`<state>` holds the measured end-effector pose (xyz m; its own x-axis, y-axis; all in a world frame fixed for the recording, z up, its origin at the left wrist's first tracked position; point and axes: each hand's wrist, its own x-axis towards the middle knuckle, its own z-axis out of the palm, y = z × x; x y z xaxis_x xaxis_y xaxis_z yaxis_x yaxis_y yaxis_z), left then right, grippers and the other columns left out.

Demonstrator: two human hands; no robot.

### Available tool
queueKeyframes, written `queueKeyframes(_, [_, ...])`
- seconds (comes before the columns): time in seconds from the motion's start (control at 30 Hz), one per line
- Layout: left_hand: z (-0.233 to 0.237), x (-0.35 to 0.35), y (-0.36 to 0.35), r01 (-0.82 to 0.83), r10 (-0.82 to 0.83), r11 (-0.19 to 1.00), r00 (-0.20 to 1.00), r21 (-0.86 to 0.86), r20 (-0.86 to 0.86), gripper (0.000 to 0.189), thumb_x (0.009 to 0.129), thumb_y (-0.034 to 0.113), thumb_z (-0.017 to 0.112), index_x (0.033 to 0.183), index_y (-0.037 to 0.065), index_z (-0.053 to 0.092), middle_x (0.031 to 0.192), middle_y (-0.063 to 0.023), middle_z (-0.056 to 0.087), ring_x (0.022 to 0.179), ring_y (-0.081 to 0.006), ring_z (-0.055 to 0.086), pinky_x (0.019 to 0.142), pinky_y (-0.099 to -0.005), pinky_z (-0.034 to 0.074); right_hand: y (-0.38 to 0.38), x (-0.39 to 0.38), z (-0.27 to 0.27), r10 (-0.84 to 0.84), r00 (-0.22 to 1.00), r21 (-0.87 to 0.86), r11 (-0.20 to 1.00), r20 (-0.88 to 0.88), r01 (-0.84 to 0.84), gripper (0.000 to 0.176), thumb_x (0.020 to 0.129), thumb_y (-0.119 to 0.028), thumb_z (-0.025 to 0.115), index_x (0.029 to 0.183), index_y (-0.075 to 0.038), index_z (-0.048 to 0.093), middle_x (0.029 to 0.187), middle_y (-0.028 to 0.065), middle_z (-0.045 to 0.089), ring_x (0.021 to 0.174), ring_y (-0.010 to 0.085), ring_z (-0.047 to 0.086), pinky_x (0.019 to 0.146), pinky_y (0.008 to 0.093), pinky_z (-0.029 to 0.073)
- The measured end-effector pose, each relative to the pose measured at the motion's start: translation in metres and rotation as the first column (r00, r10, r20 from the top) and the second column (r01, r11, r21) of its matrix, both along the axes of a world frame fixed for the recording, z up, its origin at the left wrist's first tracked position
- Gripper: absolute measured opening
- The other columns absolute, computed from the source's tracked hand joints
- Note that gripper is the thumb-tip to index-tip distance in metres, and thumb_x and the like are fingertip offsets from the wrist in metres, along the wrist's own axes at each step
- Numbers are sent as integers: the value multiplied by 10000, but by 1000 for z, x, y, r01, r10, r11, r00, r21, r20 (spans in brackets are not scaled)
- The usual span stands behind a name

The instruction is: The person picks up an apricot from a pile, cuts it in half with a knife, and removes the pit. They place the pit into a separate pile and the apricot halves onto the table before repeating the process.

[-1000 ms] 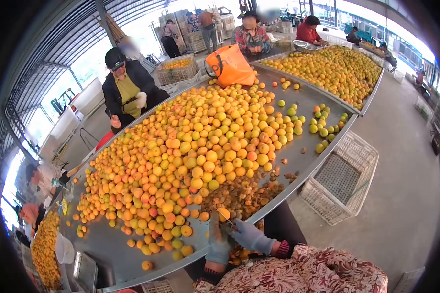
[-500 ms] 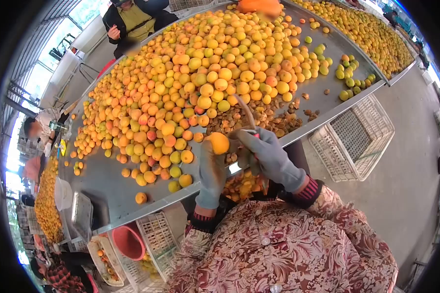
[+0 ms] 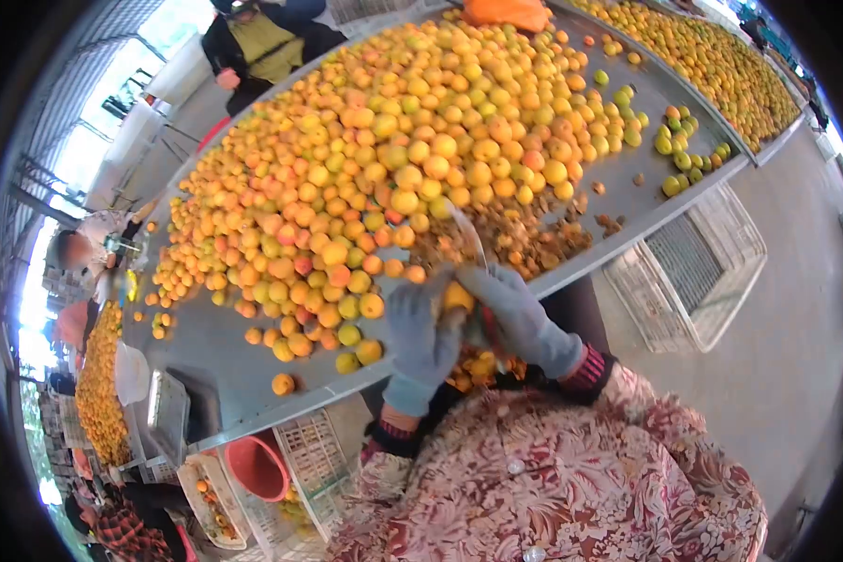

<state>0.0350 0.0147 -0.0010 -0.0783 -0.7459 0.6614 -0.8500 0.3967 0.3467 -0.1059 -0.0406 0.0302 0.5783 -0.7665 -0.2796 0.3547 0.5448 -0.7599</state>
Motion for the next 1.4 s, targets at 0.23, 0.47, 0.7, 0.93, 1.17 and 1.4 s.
queueKeyframes(0.23, [6, -3, -15, -43, 41, 998, 997, 44, 63, 358, 825, 263, 507, 1047, -18, 499, 977, -164, 511, 924, -363, 459, 859, -476, 328, 0, 11, -1, -97, 974, -44, 995, -204, 90, 247, 859, -291, 592, 811, -50, 568, 610, -32, 537, 473, 41, 476, 406, 192, 370])
queueKeyframes(0.47, [-7, -17, -33, -195, 197, 979, 980, -52, 30, 302, 850, 319, 461, 782, 31, 522, 703, -131, 517, 694, -309, 502, 732, -450, 339, -9, 24, -29, -354, 879, -281, 921, -319, 269, 314, 851, -305, 597, 701, -31, 567, 564, -32, 521, 513, 37, 441, 467, 216, 380])
queueKeyframes(0.7, [-17, -38, -35, -105, 261, 955, 746, 279, -613, 236, 903, 208, 442, 793, 33, 557, 675, -121, 571, 628, -274, 551, 580, -398, 394, -16, 40, -53, -599, 714, -558, 753, -361, 349, 310, 801, -368, 613, 740, -65, 591, 548, 58, 537, 479, 121, 483, 493, 307, 400])
queueKeyframes(0.93, [-24, -25, -43, 498, 366, 866, -557, 53, -746, 278, 917, 309, 403, 1008, 91, 549, 936, -60, 582, 856, -203, 554, 710, -338, 472, -20, 24, -34, -615, 698, -855, 519, -368, 7, 195, 773, -266, 630, 757, -77, 586, 577, 53, 524, 512, 129, 479, 489, 300, 394])
queueKeyframes(1.17, [-2, 8, -27, 666, 148, 740, -23, 95, -989, 374, 920, 386, 381, 971, 37, 504, 822, -67, 564, 567, -129, 539, 455, -232, 455, -29, 7, -23, -203, 965, -511, 855, -167, 91, 249, 878, -72, 498, 1115, 1, 474, 808, 15, 550, 720, 101, 538, 628, 240, 457])
queueKeyframes(1.4, [-8, 7, -15, 785, 284, 610, -345, -109, -894, 397, 954, 360, 296, 769, 52, 466, 583, -53, 449, 422, -147, 416, 390, -232, 356, -22, -1, -32, -97, 992, -296, 953, -86, 68, 329, 934, -325, 398, 828, -43, 530, 602, 26, 546, 446, 81, 484, 406, 190, 394])
